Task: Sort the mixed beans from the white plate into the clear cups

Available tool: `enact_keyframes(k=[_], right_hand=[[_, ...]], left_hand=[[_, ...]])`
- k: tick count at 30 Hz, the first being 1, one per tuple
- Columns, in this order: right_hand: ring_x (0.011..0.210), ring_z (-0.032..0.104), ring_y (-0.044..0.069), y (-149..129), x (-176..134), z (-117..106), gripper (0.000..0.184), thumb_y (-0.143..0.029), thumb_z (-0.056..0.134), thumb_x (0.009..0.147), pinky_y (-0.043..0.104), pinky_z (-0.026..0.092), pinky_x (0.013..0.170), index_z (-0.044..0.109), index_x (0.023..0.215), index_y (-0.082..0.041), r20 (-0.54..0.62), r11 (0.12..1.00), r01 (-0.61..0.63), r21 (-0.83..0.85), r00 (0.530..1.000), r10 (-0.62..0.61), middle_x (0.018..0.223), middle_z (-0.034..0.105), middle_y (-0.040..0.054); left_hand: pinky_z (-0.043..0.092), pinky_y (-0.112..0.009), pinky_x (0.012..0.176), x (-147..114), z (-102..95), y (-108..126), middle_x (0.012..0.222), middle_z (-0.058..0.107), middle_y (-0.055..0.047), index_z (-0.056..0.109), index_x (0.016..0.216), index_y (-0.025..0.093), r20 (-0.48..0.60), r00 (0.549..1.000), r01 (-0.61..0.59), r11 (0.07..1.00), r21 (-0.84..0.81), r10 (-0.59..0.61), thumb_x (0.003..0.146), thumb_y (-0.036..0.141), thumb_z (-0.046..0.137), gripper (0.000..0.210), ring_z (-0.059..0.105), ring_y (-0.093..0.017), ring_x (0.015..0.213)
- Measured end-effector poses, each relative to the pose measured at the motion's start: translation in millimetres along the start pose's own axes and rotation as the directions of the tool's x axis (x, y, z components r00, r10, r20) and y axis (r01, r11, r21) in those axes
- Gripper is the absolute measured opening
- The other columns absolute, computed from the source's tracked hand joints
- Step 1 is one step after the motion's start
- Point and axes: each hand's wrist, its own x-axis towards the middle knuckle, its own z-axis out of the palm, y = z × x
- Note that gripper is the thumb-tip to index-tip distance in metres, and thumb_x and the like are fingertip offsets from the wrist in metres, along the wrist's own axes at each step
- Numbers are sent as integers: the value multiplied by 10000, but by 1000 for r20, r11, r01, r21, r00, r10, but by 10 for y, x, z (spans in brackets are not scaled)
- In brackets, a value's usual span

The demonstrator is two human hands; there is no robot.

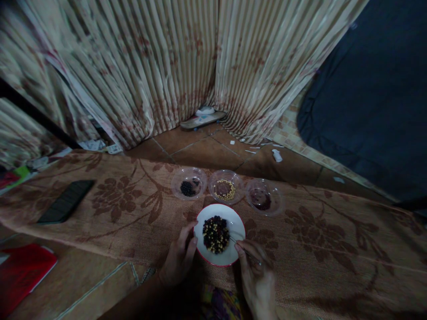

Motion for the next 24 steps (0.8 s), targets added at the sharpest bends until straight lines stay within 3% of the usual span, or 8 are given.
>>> enact_keyframes(k=[12,24], right_hand=[[870,681,231,68,-27,-15,261,-462,685,807,345,561,764,750,795,-209,-29,999,-25,29,999,26,917,725,91],[897,679,229,-35,-3,-11,275,-469,654,833,338,551,769,765,815,-218,32,999,31,-18,999,-30,948,731,89]], left_hand=[[521,-311,891,2,-12,20,1153,678,-64,452,1332,207,-22,999,-33,999,-3,33,977,256,388,364,673,-175,962],[514,-298,900,-1,-11,19,1195,671,-69,434,1346,199,-11,999,-43,999,-11,42,980,249,380,373,673,-171,992]])
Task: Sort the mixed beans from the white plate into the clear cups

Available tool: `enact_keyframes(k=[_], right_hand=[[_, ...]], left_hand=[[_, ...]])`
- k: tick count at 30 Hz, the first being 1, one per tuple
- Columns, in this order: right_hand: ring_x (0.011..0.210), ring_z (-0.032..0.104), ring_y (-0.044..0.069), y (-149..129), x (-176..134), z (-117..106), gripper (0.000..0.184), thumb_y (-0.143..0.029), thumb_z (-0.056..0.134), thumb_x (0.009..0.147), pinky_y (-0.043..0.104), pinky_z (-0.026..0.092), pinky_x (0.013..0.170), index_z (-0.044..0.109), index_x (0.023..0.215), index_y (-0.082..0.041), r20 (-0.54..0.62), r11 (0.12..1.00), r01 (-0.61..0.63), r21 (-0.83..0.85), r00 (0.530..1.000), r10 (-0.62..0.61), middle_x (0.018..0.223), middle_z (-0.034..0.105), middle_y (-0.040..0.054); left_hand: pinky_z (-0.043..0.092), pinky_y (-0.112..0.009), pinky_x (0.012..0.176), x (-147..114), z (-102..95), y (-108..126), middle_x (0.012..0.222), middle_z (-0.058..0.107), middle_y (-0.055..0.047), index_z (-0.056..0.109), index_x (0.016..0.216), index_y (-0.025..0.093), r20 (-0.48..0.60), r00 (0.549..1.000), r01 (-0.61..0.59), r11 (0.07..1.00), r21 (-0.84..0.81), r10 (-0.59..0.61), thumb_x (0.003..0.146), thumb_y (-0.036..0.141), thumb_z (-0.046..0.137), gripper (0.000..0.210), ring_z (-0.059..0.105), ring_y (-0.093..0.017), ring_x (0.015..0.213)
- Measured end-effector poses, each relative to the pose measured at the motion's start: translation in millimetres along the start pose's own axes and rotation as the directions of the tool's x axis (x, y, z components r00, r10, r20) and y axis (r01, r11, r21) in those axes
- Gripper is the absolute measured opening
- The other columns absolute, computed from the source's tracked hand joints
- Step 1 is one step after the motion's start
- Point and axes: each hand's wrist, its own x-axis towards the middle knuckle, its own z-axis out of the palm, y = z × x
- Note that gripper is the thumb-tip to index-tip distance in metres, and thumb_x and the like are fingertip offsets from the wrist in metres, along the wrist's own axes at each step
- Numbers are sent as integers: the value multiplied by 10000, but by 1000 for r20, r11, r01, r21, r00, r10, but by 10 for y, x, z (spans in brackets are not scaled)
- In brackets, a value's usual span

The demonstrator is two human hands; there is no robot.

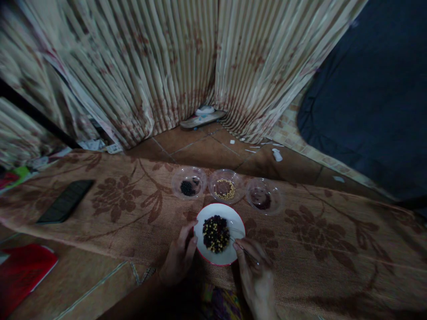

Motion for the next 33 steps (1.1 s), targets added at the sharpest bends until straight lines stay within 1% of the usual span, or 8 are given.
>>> enact_keyframes(k=[4,10,15,19,22,25,28,33], right_hand=[[854,683,222,-35,19,14,269,-467,657,827,320,560,708,766,803,-222,-11,1000,19,-1,1000,-19,931,729,89],[842,685,222,-12,13,7,269,-470,657,826,318,564,694,761,798,-224,-16,1000,27,-4,1000,-27,919,728,89],[854,689,227,27,1,-1,277,-478,648,832,330,564,713,762,810,-226,-15,1000,10,-25,1000,-10,931,732,87],[828,685,221,36,-5,-11,281,-489,663,815,327,563,714,756,787,-225,-48,1000,-6,-9,999,6,902,729,79],[815,681,217,30,-8,-26,286,-493,662,814,331,561,722,754,783,-224,-40,1000,-23,0,999,23,894,726,77],[880,676,227,38,-17,-46,283,-493,653,824,346,556,765,757,820,-230,-12,999,-38,-19,999,38,943,725,82],[918,666,231,49,-25,-66,287,-499,649,826,356,554,791,755,833,-232,-18,999,-42,-27,999,41,981,719,86],[861,676,225,18,-14,-80,304,-518,658,806,319,567,692,758,790,-231,-42,999,-43,-18,998,42,950,720,89]], left_hand=[[520,-293,887,3,-2,1,1168,681,-62,438,1346,200,8,1000,16,1000,-13,-16,982,251,381,371,676,-170,979],[521,-302,885,1,2,-25,1170,679,-65,430,1349,211,18,1000,16,1000,2,-16,990,259,374,366,678,-171,972],[512,-318,920,5,3,-33,1191,668,-71,436,1343,207,9,1000,3,1000,14,-3,989,269,376,364,665,-182,1019],[522,-303,892,10,2,-25,1182,670,-72,436,1335,203,13,1000,-1,1000,-4,1,988,265,375,358,675,-173,978],[522,-308,900,10,4,-19,1152,679,-70,441,1338,199,8,1000,9,1000,-9,-9,986,270,377,365,678,-171,946],[529,-313,887,8,7,-15,1131,685,-70,447,1341,200,7,1000,21,1000,-5,-21,985,272,378,370,676,-174,940],[525,-319,895,7,8,-16,1160,677,-77,443,1345,197,9,1000,21,1000,-1,-21,984,273,378,375,673,-178,958],[525,-308,889,5,13,-34,1174,675,-71,444,1344,201,5,1000,4,1000,-3,-4,982,267,383,373,675,-176,970]])
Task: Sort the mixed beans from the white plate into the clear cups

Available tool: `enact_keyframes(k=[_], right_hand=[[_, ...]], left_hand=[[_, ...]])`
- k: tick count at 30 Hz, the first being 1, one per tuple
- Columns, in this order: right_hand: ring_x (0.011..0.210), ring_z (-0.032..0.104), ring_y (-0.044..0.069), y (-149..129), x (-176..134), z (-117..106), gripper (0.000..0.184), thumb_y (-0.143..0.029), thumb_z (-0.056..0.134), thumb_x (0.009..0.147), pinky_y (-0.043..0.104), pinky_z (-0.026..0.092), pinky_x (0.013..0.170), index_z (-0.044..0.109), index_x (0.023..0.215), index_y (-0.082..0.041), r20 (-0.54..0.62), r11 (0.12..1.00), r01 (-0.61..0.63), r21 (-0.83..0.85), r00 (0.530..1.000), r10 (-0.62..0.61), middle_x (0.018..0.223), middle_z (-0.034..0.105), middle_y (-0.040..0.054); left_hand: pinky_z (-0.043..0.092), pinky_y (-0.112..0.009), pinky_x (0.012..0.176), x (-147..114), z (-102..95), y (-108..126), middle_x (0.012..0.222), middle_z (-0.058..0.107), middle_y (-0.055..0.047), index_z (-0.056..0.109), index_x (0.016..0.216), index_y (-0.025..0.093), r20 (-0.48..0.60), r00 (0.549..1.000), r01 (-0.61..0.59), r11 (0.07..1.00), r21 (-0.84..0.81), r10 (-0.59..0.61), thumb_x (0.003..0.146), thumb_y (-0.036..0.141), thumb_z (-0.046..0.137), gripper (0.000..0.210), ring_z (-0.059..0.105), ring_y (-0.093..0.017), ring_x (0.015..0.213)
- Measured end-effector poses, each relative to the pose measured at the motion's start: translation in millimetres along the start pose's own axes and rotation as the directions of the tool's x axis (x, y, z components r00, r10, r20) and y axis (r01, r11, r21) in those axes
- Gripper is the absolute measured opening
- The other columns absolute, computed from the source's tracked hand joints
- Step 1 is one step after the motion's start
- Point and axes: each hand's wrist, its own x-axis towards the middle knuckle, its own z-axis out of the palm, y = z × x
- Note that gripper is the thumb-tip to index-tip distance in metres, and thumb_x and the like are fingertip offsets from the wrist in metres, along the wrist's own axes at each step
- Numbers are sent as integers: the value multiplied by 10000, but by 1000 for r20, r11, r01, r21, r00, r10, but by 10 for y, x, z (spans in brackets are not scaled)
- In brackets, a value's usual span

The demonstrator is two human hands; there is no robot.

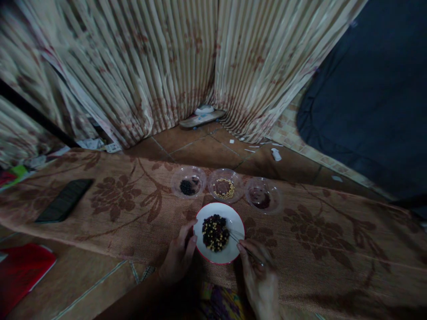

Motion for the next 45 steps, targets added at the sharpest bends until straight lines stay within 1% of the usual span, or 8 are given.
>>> enact_keyframes(k=[5,12,17,20,23,31,38,45], right_hand=[[851,675,221,-2,6,16,290,-500,655,815,336,564,741,764,793,-232,-13,997,70,-18,997,-70,918,723,85],[821,685,220,-2,0,11,297,-504,656,815,327,571,706,763,786,-228,-7,998,55,-18,998,-55,905,727,86],[850,693,214,1,-26,-8,285,-491,646,829,303,574,701,762,810,-232,12,998,55,-31,998,-54,944,720,85],[845,696,207,22,-36,-14,270,-473,641,840,303,575,723,760,824,-231,14,995,92,-39,996,-91,938,720,78],[843,697,204,35,-38,-22,249,-444,630,857,315,572,757,758,840,-230,23,989,139,-53,990,-138,938,720,74],[835,697,195,59,-52,-30,198,-391,630,870,300,575,724,749,862,-234,15,979,195,-59,981,-194,936,717,66],[883,692,192,122,-70,-33,173,-354,612,894,319,567,800,743,915,-244,37,962,249,-109,968,-247,978,716,58],[867,690,180,134,-77,-65,156,-331,614,895,291,574,761,735,925,-237,23,948,294,-121,956,-294,973,711,57]], left_hand=[[523,-306,894,-1,-1,-2,1158,682,-69,435,1349,196,5,1000,6,1000,8,-6,985,259,384,372,675,-178,982],[514,-305,914,-1,-8,9,1224,659,-72,443,1338,204,0,1000,-5,1000,13,5,986,252,386,360,664,-180,1024],[513,-297,908,-3,3,-8,1192,673,-65,447,1334,201,-6,1000,-2,1000,12,2,983,249,394,358,666,-175,1013],[512,-296,911,-4,5,-8,1204,667,-68,441,1340,197,0,1000,4,1000,12,-4,985,252,387,363,665,-173,1016],[518,-290,885,-4,4,-7,1158,681,-61,430,1351,197,11,1000,22,1000,18,-22,989,256,379,370,674,-166,966],[521,-286,827,-4,5,-15,1036,697,-42,434,1349,204,10,1000,14,1000,25,-14,984,257,379,372,674,-163,876],[520,-288,864,4,-2,15,1100,685,-45,452,1336,210,-12,1000,12,1000,13,-11,975,251,389,369,671,-158,905],[523,-291,866,-2,6,2,1120,693,-60,449,1343,197,-2,1000,31,999,17,-31,982,260,387,372,676,-170,949]])
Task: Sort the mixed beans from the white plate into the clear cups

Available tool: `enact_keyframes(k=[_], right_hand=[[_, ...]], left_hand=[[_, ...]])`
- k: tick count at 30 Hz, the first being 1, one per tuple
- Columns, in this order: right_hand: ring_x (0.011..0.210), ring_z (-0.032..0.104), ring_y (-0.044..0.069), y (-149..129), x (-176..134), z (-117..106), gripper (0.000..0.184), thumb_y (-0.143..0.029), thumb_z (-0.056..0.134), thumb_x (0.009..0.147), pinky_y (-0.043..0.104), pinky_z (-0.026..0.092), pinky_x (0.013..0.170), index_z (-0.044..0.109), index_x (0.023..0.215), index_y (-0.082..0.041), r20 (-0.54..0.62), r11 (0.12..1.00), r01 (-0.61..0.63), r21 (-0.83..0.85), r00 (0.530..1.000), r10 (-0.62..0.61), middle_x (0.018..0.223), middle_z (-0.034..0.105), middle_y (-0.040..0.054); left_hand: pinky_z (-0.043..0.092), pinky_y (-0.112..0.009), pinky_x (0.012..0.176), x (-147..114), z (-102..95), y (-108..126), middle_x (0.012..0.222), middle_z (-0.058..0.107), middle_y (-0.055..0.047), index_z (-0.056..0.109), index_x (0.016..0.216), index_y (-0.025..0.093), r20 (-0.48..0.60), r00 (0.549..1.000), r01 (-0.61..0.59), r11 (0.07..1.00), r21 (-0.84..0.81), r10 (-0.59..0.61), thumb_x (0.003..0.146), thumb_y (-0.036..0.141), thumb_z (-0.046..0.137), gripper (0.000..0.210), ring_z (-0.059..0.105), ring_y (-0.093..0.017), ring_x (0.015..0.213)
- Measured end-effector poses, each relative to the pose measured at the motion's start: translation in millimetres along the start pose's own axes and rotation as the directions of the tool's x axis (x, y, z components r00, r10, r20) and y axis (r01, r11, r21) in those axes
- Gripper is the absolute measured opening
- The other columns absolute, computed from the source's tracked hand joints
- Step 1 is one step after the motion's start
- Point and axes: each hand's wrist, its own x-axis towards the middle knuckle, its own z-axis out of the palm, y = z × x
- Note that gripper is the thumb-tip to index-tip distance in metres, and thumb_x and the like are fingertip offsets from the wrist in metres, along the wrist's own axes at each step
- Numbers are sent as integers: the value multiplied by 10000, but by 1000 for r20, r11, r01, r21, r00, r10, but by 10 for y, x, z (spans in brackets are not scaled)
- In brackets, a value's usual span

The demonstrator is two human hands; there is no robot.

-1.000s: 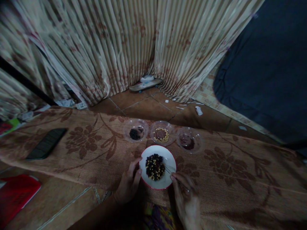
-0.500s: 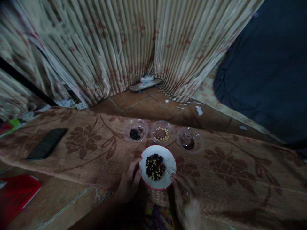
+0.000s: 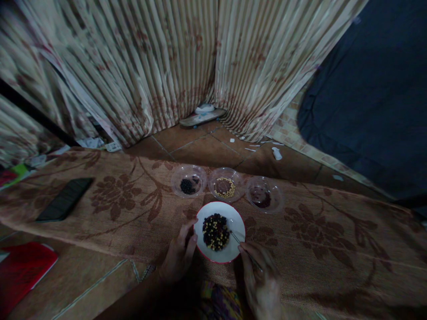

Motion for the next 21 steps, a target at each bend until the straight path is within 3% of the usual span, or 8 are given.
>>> enact_keyframes(k=[11,21], right_hand=[[874,701,180,-1,4,-35,200,-346,580,910,292,584,790,750,931,-244,22,998,50,-27,999,-50,968,720,58],[844,704,177,-72,46,-3,176,-348,623,882,280,587,762,753,897,-231,-9,998,-18,60,1000,18,954,714,64]], left_hand=[[522,-287,817,-2,-5,-1,1038,696,-37,444,1344,212,12,1000,-8,1000,-10,8,981,267,385,372,678,-158,837],[512,-281,846,-7,6,-18,1089,694,-42,436,1356,207,13,1000,17,1000,-2,-17,984,266,385,380,674,-160,906]])
